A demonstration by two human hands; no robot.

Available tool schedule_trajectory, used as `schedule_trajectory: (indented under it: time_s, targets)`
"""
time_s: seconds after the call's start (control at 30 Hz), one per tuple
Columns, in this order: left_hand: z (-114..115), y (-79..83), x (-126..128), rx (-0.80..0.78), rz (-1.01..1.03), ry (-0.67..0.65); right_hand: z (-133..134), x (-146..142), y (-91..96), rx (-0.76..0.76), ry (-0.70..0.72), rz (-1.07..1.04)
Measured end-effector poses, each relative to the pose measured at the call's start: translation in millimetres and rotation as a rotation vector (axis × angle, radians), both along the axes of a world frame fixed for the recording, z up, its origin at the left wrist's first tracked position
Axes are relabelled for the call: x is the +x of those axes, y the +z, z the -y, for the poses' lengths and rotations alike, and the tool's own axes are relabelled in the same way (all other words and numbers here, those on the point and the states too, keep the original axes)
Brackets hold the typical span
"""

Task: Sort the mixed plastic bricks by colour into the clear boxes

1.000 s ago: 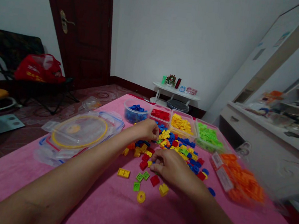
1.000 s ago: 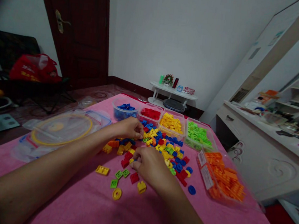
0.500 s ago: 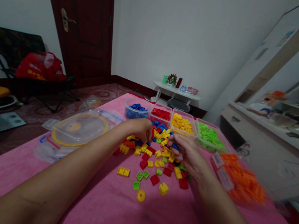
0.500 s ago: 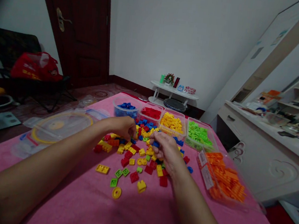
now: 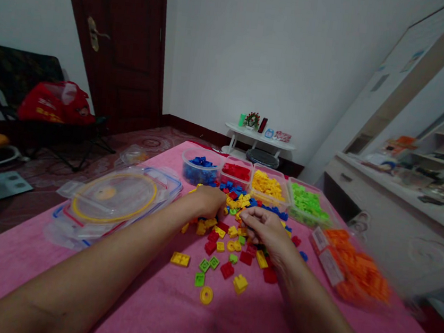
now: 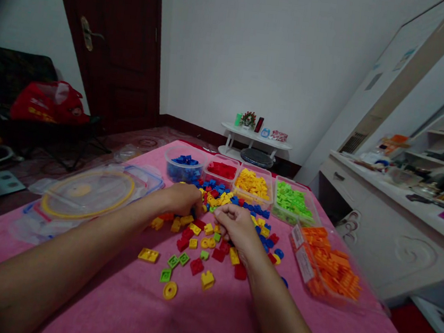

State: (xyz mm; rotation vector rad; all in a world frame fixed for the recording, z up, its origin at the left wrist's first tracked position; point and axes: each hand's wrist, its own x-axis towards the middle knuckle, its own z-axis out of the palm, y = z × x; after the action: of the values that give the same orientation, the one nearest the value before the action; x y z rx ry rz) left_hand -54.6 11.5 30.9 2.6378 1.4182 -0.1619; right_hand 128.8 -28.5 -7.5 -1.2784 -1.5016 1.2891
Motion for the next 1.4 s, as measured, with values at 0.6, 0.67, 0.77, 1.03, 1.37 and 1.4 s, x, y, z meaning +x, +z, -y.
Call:
schedule_trajectory:
  time_s: [0.6, 0.67, 0.77, 1.03, 1.37, 1.4]
  targets:
    - [-9.5, 21.4, -1.5, 0.219, 0.729, 0.077, 3.5, 0.0, 14.1, -0.36, -0.025, -0.704]
    - [-18.9, 16.1, -15.2, 0.273, 0.467, 0.218, 2.2, 2.2, 13.2, -0.336, -0.066, -0.691]
    - [-28.4, 1.9, -27.9, 0.208, 0.146, 0.343, 2.6, 1.5, 12.2, -0.309, -0.062, -0.662]
    - [-27.6, -15.1, -16.6, 0.018, 0.089, 0.257, 5.8, -2.6, 14.1, -0.256, -0.034, -0.596]
    - [-16.3, -7.6, 5.5, 0.09, 0.339, 0.068, 2.4, 2.9, 15.6, -0.181, -0.09, -0.511]
    - [-17.3, -11.5, 7.1, 0.118, 0.325, 0.071, 2.3, 3.1, 15.6, -0.177, -0.092, -0.505]
